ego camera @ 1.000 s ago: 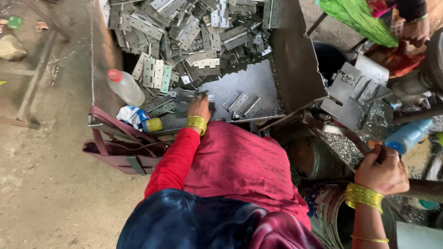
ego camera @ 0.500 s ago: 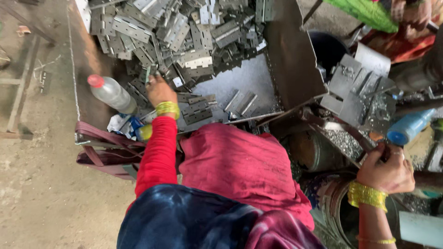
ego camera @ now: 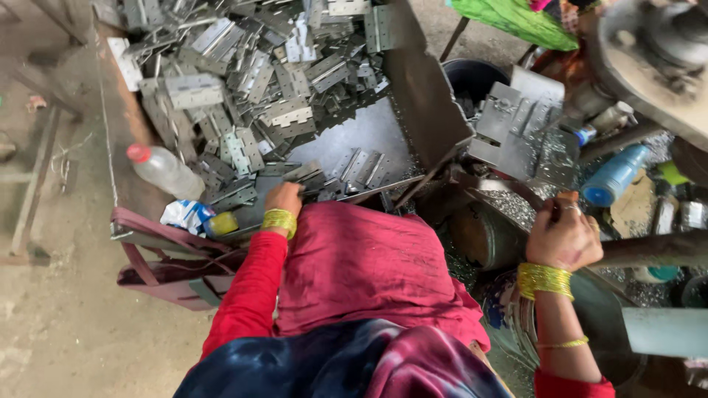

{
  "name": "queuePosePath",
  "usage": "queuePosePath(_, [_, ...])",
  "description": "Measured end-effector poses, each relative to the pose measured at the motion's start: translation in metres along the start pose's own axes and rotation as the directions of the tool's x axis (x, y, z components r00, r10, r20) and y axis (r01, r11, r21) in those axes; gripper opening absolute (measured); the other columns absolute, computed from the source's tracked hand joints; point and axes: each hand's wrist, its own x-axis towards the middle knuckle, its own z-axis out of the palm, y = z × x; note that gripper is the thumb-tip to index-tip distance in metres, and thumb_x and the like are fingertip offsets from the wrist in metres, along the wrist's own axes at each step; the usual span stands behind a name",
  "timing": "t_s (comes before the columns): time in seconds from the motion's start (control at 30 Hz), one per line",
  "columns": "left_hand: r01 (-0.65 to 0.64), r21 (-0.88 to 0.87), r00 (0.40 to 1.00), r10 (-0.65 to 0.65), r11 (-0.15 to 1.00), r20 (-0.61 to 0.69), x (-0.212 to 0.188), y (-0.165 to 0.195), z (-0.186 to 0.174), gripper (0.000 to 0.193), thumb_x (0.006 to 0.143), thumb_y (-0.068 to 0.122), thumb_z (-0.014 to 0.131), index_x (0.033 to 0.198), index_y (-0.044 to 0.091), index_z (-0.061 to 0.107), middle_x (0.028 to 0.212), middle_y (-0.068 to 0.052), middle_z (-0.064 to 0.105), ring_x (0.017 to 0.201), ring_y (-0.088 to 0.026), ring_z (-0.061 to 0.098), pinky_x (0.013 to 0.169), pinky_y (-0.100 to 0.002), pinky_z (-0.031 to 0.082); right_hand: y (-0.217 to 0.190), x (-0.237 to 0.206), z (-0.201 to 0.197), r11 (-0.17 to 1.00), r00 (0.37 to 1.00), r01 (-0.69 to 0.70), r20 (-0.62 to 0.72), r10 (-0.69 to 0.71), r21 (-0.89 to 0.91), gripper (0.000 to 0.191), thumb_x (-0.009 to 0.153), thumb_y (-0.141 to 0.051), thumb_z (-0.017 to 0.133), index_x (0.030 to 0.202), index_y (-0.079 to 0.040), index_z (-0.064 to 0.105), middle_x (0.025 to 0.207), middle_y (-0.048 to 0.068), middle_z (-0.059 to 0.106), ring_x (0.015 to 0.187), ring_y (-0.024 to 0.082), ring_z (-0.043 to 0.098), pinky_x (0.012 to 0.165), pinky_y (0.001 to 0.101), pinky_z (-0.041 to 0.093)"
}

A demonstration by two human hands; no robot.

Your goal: The person repeatedly places small metal plates into a press machine, activates the press, and removes the processed plates. The plates are handled one at a time and placed into a nearby bin after processing.

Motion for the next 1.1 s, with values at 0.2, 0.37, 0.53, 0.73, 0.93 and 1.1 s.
queuePosePath(0.2, [-0.072, 0.069, 0.988, 0.062, 0.995, 0.143, 0.043, 0.045, -0.037, 0.025, 0.08, 0.018, 0.076, 0.105, 0.014, 0.079, 0.107, -0.016, 0.074, 0.103, -0.039, 0.069, 0.089, -0.049, 0.055, -0.023, -0.003, -0.015, 0.996, 0.994, -0.092, 0.05, 0.092, 0.003, 0.018, 0.084, -0.029, 0.079, 0.091, -0.013, 0.074, 0.086, 0.012, 0.071, 0.083, 0.032, 0.068, 0.069, 0.0443, 0.052])
queuePosePath(0.37, [-0.167, -0.728, 0.82, 0.503, 0.665, 0.272, 0.05, 0.217, -0.015, 0.041, 0.075, 0.007, 0.083, 0.115, 0.004, 0.074, 0.104, -0.012, 0.079, 0.092, -0.019, 0.073, 0.082, -0.032, 0.057, -0.034, -0.003, -0.024, 0.98, 0.997, -0.075, -0.021, 0.08, 0.185, 0.013, 0.091, -0.021, 0.073, 0.092, -0.009, 0.07, 0.092, 0.01, 0.071, 0.084, 0.033, 0.067, 0.074, 0.0449, 0.053])
queuePosePath(0.53, [-0.456, -0.477, 0.871, 0.488, 0.751, -0.064, 0.039, 0.381, 0.03, 0.049, 0.08, 0.01, 0.079, 0.127, 0.002, 0.068, 0.107, -0.022, 0.073, 0.093, -0.039, 0.069, 0.083, -0.045, 0.054, -0.037, -0.012, -0.03, 0.975, 0.988, -0.145, 0.084, 0.133, 0.166, 0.012, 0.09, -0.023, 0.072, 0.093, -0.011, 0.07, 0.091, 0.012, 0.068, 0.085, 0.034, 0.068, 0.071, 0.0457, 0.053])
queuePosePath(0.73, [-0.593, -0.026, 0.791, 0.577, 0.805, -0.203, 0.019, 0.401, 0.045, 0.047, 0.09, 0.023, 0.068, 0.128, -0.005, 0.066, 0.148, -0.024, 0.052, 0.133, -0.039, 0.051, 0.1, -0.046, 0.049, -0.036, -0.041, -0.034, 0.954, 0.938, -0.268, 0.265, 0.225, 0.138, 0.029, 0.085, -0.027, 0.068, 0.11, -0.011, 0.067, 0.098, 0.013, 0.07, 0.084, 0.036, 0.07, 0.066, 0.048, 0.054])
queuePosePath(0.93, [-0.718, 0.194, 0.696, 0.696, 0.669, 0.175, -0.008, 0.402, 0.059, 0.048, 0.097, 0.037, 0.055, 0.128, 0.002, 0.067, 0.159, -0.014, 0.042, 0.151, -0.033, 0.03, 0.115, -0.053, 0.031, -0.027, -0.037, -0.012, 0.938, 0.721, -0.345, 0.633, 0.282, -0.026, 0.045, 0.086, -0.042, 0.069, 0.116, -0.01, 0.059, 0.099, 0.018, 0.073, 0.089, 0.039, 0.071, 0.076, 0.0504, 0.056])
queuePosePath(1.1, [-0.65, 0.356, 0.75, 0.641, 0.672, 0.159, 0.018, 0.438, 0.061, 0.057, 0.1, 0.039, 0.047, 0.14, 0.001, 0.059, 0.157, -0.015, 0.043, 0.15, -0.035, 0.029, 0.111, -0.05, 0.029, -0.016, -0.019, -0.006, 0.947, 0.577, -0.322, 0.792, 0.199, -0.004, 0.058, 0.09, -0.047, 0.066, 0.128, -0.006, 0.053, 0.102, 0.021, 0.074, 0.097, 0.04, 0.071, 0.083, 0.0503, 0.057])
